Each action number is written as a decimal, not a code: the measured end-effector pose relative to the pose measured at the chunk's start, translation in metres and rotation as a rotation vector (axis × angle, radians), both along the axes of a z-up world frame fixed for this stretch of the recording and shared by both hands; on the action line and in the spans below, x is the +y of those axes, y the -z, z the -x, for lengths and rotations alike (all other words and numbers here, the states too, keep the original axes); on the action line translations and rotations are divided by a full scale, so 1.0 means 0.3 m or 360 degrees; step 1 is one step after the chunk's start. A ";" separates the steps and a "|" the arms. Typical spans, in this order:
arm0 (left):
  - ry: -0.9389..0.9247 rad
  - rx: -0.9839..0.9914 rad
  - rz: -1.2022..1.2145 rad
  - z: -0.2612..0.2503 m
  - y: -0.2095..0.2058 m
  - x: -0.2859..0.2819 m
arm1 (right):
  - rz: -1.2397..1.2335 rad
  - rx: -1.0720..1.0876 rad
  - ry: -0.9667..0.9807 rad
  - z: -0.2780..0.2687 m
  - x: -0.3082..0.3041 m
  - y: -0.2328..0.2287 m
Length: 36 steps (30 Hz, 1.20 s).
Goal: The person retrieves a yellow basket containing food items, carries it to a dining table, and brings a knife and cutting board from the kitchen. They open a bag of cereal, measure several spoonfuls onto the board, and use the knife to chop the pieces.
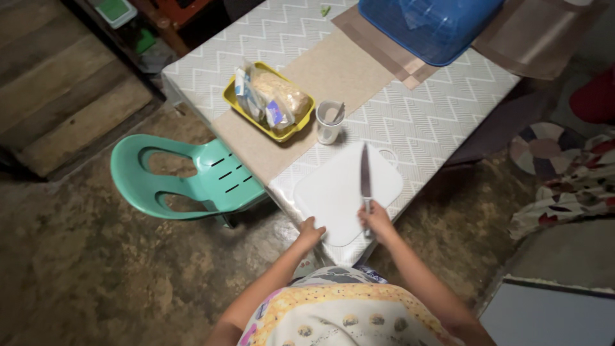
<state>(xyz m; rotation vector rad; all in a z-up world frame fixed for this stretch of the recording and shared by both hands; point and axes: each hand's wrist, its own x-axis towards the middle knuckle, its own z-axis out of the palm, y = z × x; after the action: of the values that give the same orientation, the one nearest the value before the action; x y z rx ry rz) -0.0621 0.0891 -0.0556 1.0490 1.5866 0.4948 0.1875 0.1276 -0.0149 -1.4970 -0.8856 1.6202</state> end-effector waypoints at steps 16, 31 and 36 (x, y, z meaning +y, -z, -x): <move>-0.1002 0.0113 0.0078 -0.233 -0.047 -0.016 | -0.0779 -0.1626 -0.0513 -0.319 0.306 -0.019; -0.1351 -0.0333 -0.0137 -0.265 0.015 0.065 | -0.1148 -0.1126 -0.0892 -0.144 0.206 -0.028; -0.1473 -0.0243 -0.0234 -0.164 0.012 0.046 | -0.1267 -0.1185 -0.0790 -0.084 0.192 -0.050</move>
<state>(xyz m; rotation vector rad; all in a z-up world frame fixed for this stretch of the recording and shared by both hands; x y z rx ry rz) -0.0130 0.1029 -0.0591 0.2997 1.8559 1.2885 0.2128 0.1851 0.0002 -1.3118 -2.1414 0.7463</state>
